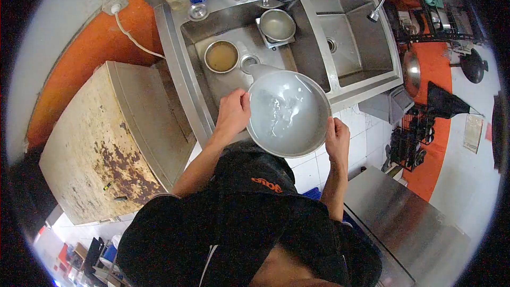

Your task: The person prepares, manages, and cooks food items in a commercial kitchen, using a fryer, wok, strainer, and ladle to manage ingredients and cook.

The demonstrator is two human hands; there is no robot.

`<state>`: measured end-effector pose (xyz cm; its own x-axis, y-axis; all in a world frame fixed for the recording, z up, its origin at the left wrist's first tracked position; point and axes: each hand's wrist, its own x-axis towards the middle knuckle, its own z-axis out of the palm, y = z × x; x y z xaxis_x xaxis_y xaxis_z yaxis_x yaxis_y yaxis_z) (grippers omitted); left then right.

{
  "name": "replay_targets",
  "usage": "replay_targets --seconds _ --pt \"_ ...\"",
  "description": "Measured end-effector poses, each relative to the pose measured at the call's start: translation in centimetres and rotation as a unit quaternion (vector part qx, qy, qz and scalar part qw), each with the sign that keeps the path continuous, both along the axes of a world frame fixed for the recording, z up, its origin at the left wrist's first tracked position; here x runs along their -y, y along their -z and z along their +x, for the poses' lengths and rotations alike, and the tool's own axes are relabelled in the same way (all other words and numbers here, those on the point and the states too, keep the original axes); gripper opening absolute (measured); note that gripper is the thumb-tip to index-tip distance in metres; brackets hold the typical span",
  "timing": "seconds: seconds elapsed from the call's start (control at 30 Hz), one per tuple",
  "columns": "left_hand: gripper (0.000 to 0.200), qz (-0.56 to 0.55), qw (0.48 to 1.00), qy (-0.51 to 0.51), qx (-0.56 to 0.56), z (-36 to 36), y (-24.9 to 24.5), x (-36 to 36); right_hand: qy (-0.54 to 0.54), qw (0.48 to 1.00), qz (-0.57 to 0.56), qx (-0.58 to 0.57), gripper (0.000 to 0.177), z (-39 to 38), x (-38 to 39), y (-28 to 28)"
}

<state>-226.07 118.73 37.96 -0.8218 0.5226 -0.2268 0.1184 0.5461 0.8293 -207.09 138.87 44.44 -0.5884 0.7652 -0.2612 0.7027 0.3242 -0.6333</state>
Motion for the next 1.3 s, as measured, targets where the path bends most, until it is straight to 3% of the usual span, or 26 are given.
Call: replay_targets --seconds 0.3,0.57,0.63,0.77,1.3 --pt "0.015 0.065 0.994 -0.028 -0.087 -0.1 -1.3 -0.1 0.01 0.994 -0.021 -0.108 0.039 1.2 0.5 3.1" --pt "0.017 0.094 0.984 0.01 -0.151 -1.4 -2.9 -0.4 0.099 0.975 -0.041 -0.197 0.038 1.0 1.7 5.4" --pt "0.017 0.088 0.986 0.023 -0.142 -1.6 -3.5 -0.5 0.065 0.984 -0.011 -0.167 0.038 1.1 2.2 4.2" --pt "0.019 0.084 0.98 0.066 -0.167 -2.1 -3.0 -0.6 0.117 0.98 0.033 -0.159 0.037 1.6 3.0 4.5" --pt "0.021 0.113 0.981 0.131 -0.086 1.2 -1.7 -0.5 0.196 0.973 0.03 -0.115 0.036 7.7 7.3 1.7"
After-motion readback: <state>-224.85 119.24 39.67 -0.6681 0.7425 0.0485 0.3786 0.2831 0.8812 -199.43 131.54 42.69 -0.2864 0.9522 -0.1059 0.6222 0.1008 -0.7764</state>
